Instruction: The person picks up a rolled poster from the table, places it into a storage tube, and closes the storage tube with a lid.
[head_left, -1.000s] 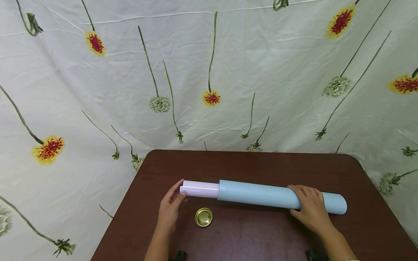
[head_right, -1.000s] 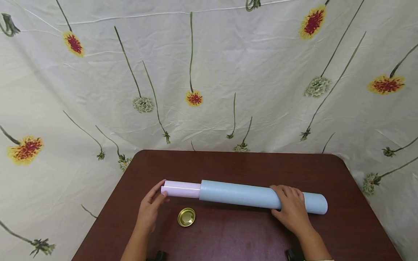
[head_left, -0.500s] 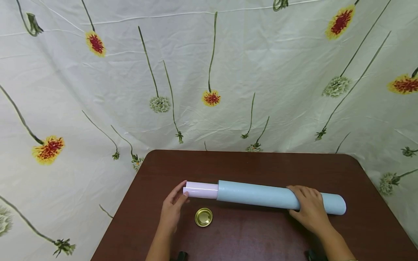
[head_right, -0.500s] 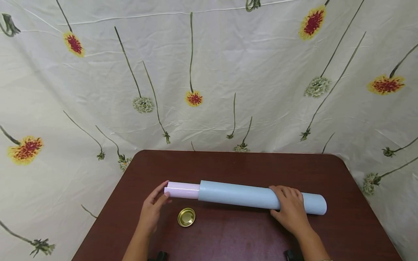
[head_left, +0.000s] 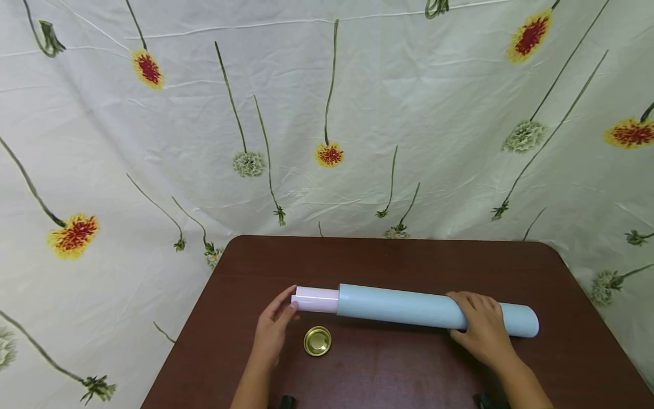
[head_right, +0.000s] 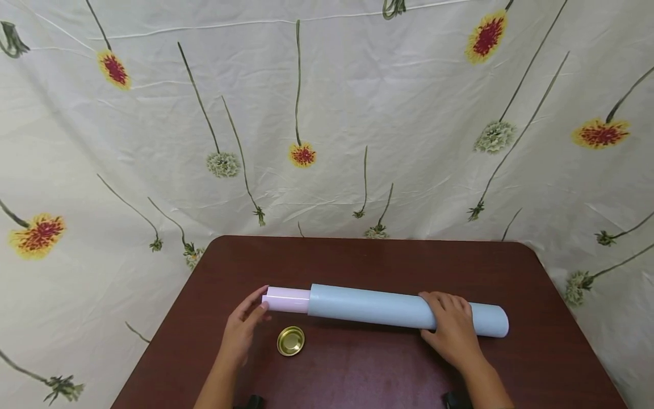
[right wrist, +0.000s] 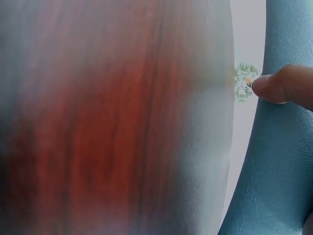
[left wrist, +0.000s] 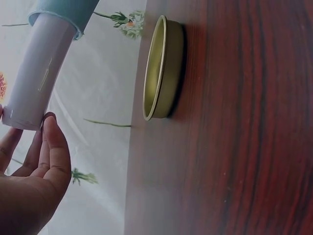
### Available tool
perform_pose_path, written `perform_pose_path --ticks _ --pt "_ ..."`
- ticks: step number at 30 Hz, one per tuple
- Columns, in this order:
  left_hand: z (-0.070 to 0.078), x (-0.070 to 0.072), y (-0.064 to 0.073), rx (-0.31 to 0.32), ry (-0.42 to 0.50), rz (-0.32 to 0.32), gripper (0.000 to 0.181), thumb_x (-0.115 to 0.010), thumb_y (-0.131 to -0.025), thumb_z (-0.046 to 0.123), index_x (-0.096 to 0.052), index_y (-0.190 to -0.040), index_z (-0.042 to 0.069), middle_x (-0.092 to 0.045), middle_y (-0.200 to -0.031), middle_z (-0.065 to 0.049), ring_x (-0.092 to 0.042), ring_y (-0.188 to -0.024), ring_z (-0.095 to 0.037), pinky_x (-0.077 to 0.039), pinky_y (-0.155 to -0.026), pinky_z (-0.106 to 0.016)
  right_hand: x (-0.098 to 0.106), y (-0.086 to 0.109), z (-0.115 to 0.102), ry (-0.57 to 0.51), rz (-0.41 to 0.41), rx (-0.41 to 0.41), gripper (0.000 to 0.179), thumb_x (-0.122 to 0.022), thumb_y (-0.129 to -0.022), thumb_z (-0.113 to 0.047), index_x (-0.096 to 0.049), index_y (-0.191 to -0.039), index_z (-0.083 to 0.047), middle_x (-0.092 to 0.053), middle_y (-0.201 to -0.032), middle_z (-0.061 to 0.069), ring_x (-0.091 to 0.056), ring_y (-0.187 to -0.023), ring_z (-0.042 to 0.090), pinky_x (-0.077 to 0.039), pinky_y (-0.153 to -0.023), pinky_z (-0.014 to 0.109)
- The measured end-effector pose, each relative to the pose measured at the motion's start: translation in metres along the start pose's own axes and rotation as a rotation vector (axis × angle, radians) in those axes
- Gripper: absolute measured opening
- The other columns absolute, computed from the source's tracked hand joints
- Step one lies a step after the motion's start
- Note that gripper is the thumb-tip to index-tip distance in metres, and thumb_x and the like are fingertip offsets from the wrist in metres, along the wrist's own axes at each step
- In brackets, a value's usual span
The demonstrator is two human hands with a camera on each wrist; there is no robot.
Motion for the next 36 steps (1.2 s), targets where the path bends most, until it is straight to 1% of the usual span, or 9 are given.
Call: perform_pose_path --ticks 3,6,9,15,19,23,26,33,36 --pt "-0.001 0.000 0.000 0.004 -0.007 -0.003 0.040 -0.062 -0.100 0.015 -0.060 -0.140 0.013 -0.057 -0.138 -0.008 -0.063 -0.098 -0.009 -0.056 -0.089 -0.030 -0.001 0.000 -0.002 -0.002 -0.001 0.002 0.085 -0.095 -0.057 -0.010 -0.060 -0.133 -0.013 -0.064 -0.123 0.015 -0.055 -0.115 0.039 -0.031 -0.099 0.061" --pt "-0.001 -0.001 0.001 0.006 -0.006 -0.006 0.040 -0.062 -0.100 0.015 -0.060 -0.140 0.013 -0.056 -0.141 -0.009 -0.063 -0.097 -0.009 -0.056 -0.089 -0.031 -0.001 0.001 -0.003 -0.002 0.003 0.004 0.085 -0.096 -0.056 -0.010 -0.060 -0.133 -0.013 -0.064 -0.122 0.015 -0.055 -0.115 0.039 -0.031 -0.099 0.061" --pt "-0.001 -0.001 0.001 0.006 -0.005 0.001 0.040 -0.062 -0.100 0.014 -0.061 -0.140 0.013 -0.059 -0.135 -0.010 -0.064 -0.097 -0.013 -0.056 -0.089 -0.031 -0.001 0.001 -0.004 0.002 0.003 0.004 0.086 -0.096 -0.056 -0.010 -0.060 -0.133 -0.013 -0.064 -0.122 0.015 -0.055 -0.115 0.040 -0.032 -0.099 0.061" --pt "-0.002 -0.004 0.002 0.008 -0.001 0.003 0.039 -0.064 -0.099 0.016 -0.062 -0.138 0.013 -0.063 -0.123 -0.005 -0.065 -0.097 -0.019 -0.056 -0.088 -0.030 -0.002 0.001 -0.004 0.007 -0.002 -0.003 0.086 -0.096 -0.055 -0.011 -0.060 -0.133 -0.013 -0.064 -0.122 0.015 -0.055 -0.114 0.039 -0.032 -0.099 0.060" --pt "-0.003 -0.007 0.003 0.002 0.015 -0.004 0.039 -0.065 -0.098 0.014 -0.063 -0.136 0.012 -0.064 -0.121 -0.006 -0.065 -0.097 -0.016 -0.056 -0.086 -0.028 -0.003 0.002 -0.005 0.008 0.006 0.002 0.086 -0.097 -0.054 -0.010 -0.060 -0.133 -0.013 -0.064 -0.121 0.014 -0.056 -0.114 0.039 -0.032 -0.099 0.059" --pt "-0.002 -0.010 0.003 -0.015 0.037 -0.016 0.039 -0.065 -0.097 0.013 -0.063 -0.136 0.009 -0.063 -0.126 -0.009 -0.064 -0.097 -0.009 -0.056 -0.084 -0.026 -0.002 0.002 -0.006 0.007 0.015 0.009 0.087 -0.097 -0.053 -0.010 -0.061 -0.132 -0.013 -0.065 -0.120 0.014 -0.056 -0.114 0.039 -0.032 -0.099 0.059" --pt "-0.003 -0.013 0.004 -0.020 0.044 -0.024 0.038 -0.066 -0.097 0.012 -0.063 -0.135 0.008 -0.064 -0.126 -0.011 -0.065 -0.096 -0.008 -0.056 -0.083 -0.025 -0.002 0.002 -0.007 0.006 0.019 0.011 0.088 -0.097 -0.053 -0.009 -0.061 -0.132 -0.013 -0.065 -0.120 0.014 -0.056 -0.113 0.039 -0.032 -0.099 0.059" --pt "-0.005 -0.017 0.004 -0.025 0.041 -0.030 0.038 -0.067 -0.096 0.010 -0.064 -0.133 0.007 -0.068 -0.114 -0.006 -0.067 -0.091 -0.009 -0.056 -0.082 -0.025 -0.002 0.003 -0.008 0.004 0.024 0.019 0.086 -0.097 -0.053 -0.008 -0.061 -0.132 -0.013 -0.065 -0.120 0.014 -0.056 -0.113 0.039 -0.032 -0.099 0.060" --pt "-0.005 -0.019 0.005 -0.030 0.044 -0.040 0.039 -0.067 -0.095 0.011 -0.063 -0.133 0.006 -0.069 -0.114 -0.007 -0.068 -0.091 -0.009 -0.057 -0.082 -0.025 -0.002 0.003 -0.008 0.004 0.027 0.020 0.086 -0.096 -0.053 -0.009 -0.061 -0.132 -0.013 -0.065 -0.120 0.014 -0.055 -0.113 0.039 -0.031 -0.099 0.060"
Point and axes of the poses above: each hand's wrist, its own y-axis away from the middle knuckle, its own x-axis out of the back of the hand, z = x × y, the point moved 10 cm from there along -y, towards the middle knuckle
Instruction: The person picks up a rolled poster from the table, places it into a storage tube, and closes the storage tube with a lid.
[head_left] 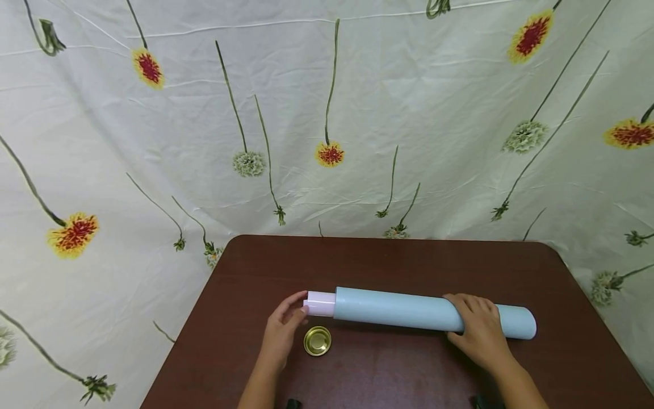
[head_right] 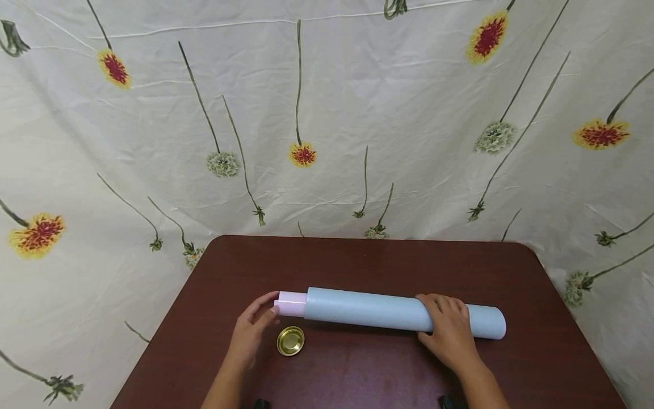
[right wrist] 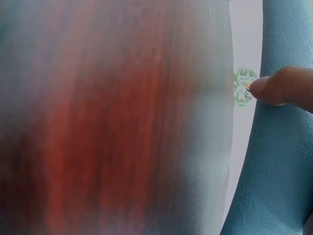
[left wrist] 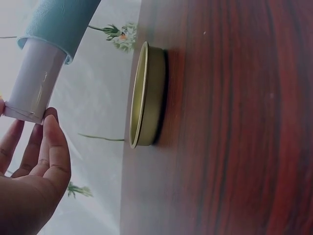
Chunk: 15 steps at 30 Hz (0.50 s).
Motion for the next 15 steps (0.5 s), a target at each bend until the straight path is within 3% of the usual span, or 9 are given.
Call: perform_pose_path --ticks 15 --pt "-0.0029 -0.0104 0.0024 -0.005 -0.020 -0.051 0.037 -0.068 -0.095 0.009 -0.064 -0.131 0.005 -0.068 -0.121 -0.015 -0.068 -0.095 -0.008 -0.057 -0.084 -0.024 0.0007 0.0012 -0.0010 -0.005 -0.002 0.003 0.088 -0.097 -0.052 -0.008 -0.061 -0.132 -0.013 -0.065 -0.120 0.014 -0.055 -0.114 0.038 -0.031 -0.099 0.060"
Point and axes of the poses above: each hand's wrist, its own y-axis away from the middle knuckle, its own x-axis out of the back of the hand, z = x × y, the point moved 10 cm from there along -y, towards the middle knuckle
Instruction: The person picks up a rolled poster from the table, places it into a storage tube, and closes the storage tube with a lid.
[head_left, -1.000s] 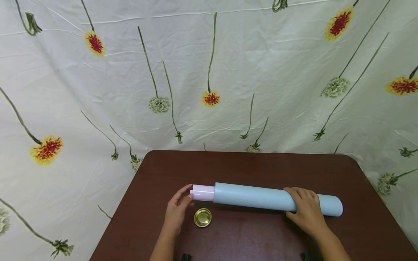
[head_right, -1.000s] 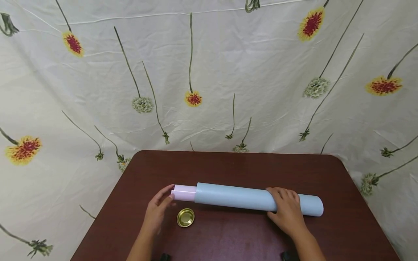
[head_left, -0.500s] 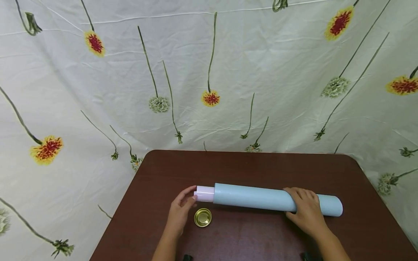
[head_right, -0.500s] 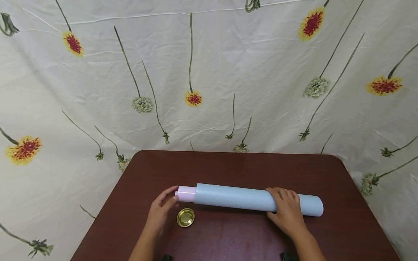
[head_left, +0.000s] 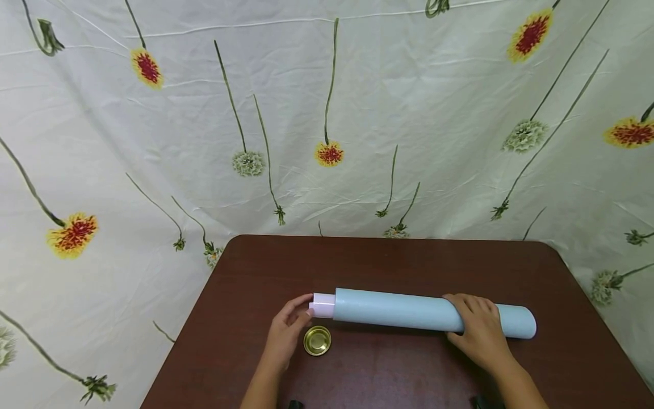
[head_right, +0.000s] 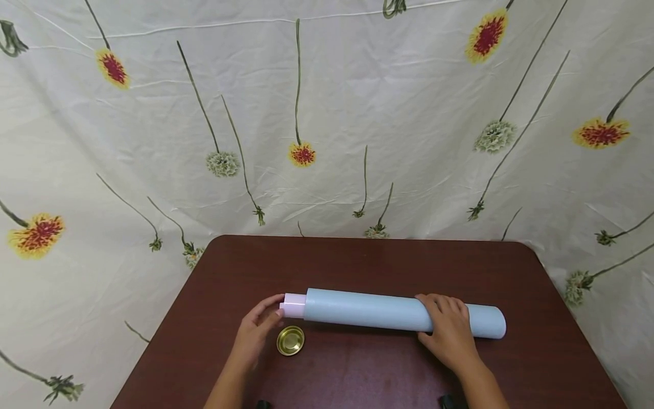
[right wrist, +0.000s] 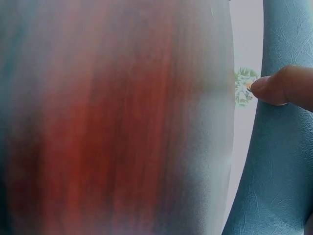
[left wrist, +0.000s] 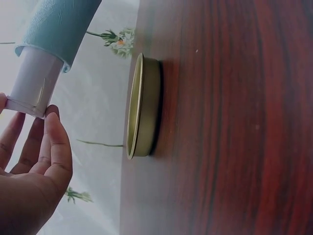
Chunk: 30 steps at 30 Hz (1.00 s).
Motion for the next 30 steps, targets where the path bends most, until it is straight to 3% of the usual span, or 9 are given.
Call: perform_pose_path --ticks 11,19,30 --pt "0.003 -0.007 0.002 -0.023 -0.033 -0.023 0.031 -0.069 -0.094 0.008 -0.067 -0.124 0.003 -0.063 -0.127 -0.011 -0.067 -0.096 -0.007 -0.055 -0.085 -0.022 -0.003 0.000 0.002 0.002 -0.004 0.005 0.087 -0.096 -0.052 -0.010 -0.060 -0.132 -0.015 -0.064 -0.120 0.013 -0.054 -0.114 0.037 -0.031 -0.099 0.061" --pt "0.004 -0.011 0.003 -0.051 -0.011 -0.048 0.020 -0.067 -0.093 0.003 -0.066 -0.111 -0.005 -0.062 -0.136 -0.018 -0.066 -0.101 -0.004 -0.053 -0.088 -0.018 -0.003 0.000 0.001 0.002 -0.006 0.006 0.087 -0.096 -0.053 -0.010 -0.060 -0.132 -0.015 -0.064 -0.120 0.013 -0.054 -0.114 0.037 -0.030 -0.099 0.059" --pt "0.006 -0.018 0.004 -0.090 -0.019 -0.084 0.014 -0.070 -0.093 0.009 -0.068 -0.103 -0.001 -0.063 -0.136 -0.017 -0.066 -0.116 -0.012 -0.052 -0.093 -0.018 -0.003 0.001 0.002 -0.001 0.003 0.009 0.087 -0.096 -0.053 -0.009 -0.060 -0.131 -0.016 -0.064 -0.119 0.013 -0.054 -0.114 0.037 -0.030 -0.099 0.059"
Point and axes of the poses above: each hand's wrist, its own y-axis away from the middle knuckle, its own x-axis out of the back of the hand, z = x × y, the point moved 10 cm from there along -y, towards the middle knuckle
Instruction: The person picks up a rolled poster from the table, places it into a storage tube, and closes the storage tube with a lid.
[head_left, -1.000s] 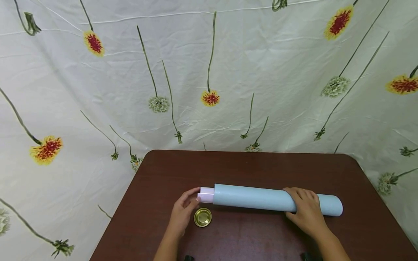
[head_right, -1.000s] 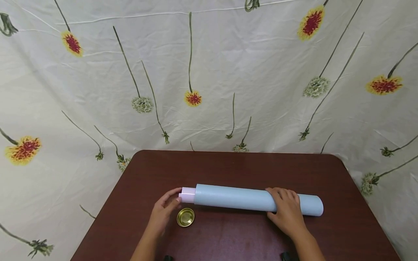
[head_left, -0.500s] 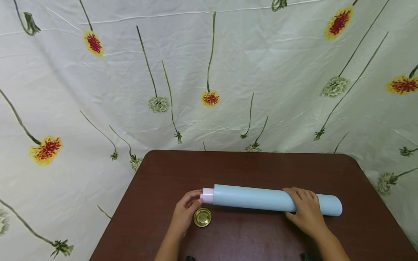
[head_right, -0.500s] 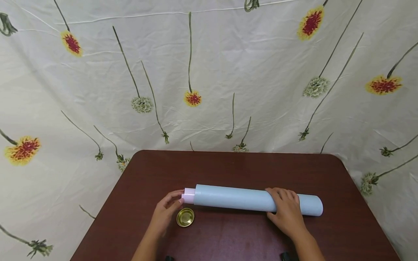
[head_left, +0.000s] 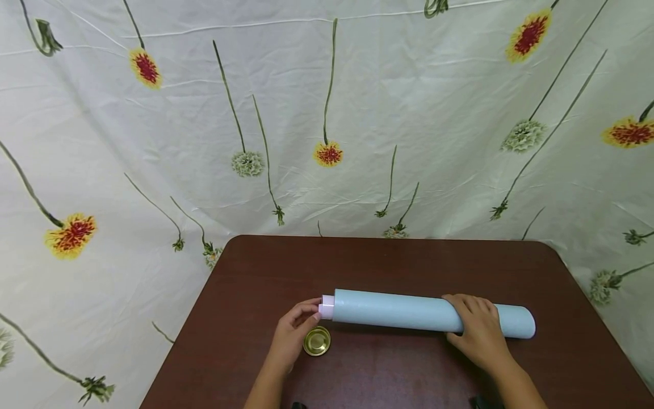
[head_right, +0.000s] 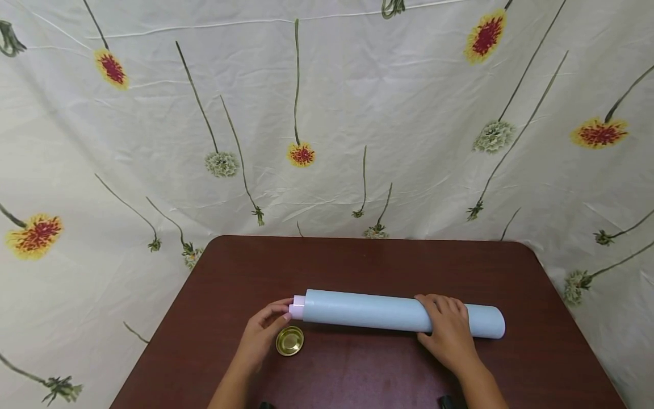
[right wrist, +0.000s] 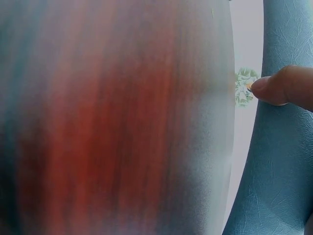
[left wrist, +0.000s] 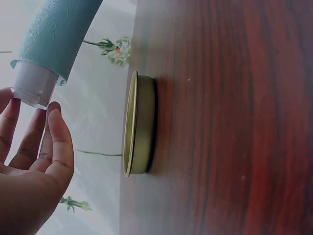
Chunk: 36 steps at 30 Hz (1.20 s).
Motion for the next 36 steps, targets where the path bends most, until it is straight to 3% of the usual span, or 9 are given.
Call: perform_pose_path --ticks 8,13,20,28,36 --pt "0.000 -0.005 -0.001 -0.016 -0.019 -0.021 0.013 -0.071 -0.093 0.010 -0.069 -0.101 0.000 -0.063 -0.135 -0.016 -0.066 -0.116 -0.015 -0.051 -0.094 -0.019 0.000 0.000 -0.001 0.001 -0.009 -0.004 0.087 -0.096 -0.053 -0.010 -0.060 -0.132 -0.015 -0.064 -0.120 0.013 -0.054 -0.113 0.037 -0.030 -0.100 0.059" --pt "0.002 -0.008 0.000 -0.022 -0.035 -0.043 0.014 -0.071 -0.093 0.011 -0.069 -0.101 0.001 -0.063 -0.136 -0.016 -0.064 -0.117 -0.010 -0.050 -0.096 -0.019 0.000 0.000 -0.002 0.001 -0.010 -0.007 0.086 -0.096 -0.053 -0.010 -0.060 -0.132 -0.015 -0.064 -0.120 0.013 -0.055 -0.114 0.037 -0.030 -0.100 0.059" --pt "-0.001 -0.014 0.002 0.039 -0.019 -0.098 0.014 -0.069 -0.093 0.007 -0.070 -0.106 0.004 -0.063 -0.139 -0.008 -0.059 -0.125 -0.009 -0.049 -0.098 -0.019 -0.001 0.000 -0.003 0.005 -0.012 -0.013 0.085 -0.095 -0.053 -0.010 -0.060 -0.131 -0.016 -0.064 -0.120 0.012 -0.055 -0.114 0.037 -0.030 -0.100 0.060" --pt "-0.005 -0.020 0.002 0.065 -0.079 -0.136 0.023 -0.064 -0.090 -0.003 -0.070 -0.109 0.009 -0.063 -0.139 -0.003 -0.059 -0.124 -0.011 -0.048 -0.097 -0.020 0.000 0.000 -0.004 0.008 -0.006 -0.003 0.085 -0.095 -0.053 -0.010 -0.060 -0.131 -0.015 -0.064 -0.119 0.012 -0.055 -0.113 0.036 -0.030 -0.100 0.059" --pt "-0.008 -0.027 0.004 0.090 -0.133 -0.165 0.028 -0.066 -0.088 0.002 -0.069 -0.116 0.005 -0.057 -0.144 -0.009 -0.055 -0.127 -0.024 -0.050 -0.091 -0.021 0.000 0.000 -0.004 0.006 -0.011 0.000 0.085 -0.095 -0.053 -0.010 -0.060 -0.131 -0.016 -0.065 -0.119 0.012 -0.055 -0.114 0.037 -0.030 -0.100 0.060"
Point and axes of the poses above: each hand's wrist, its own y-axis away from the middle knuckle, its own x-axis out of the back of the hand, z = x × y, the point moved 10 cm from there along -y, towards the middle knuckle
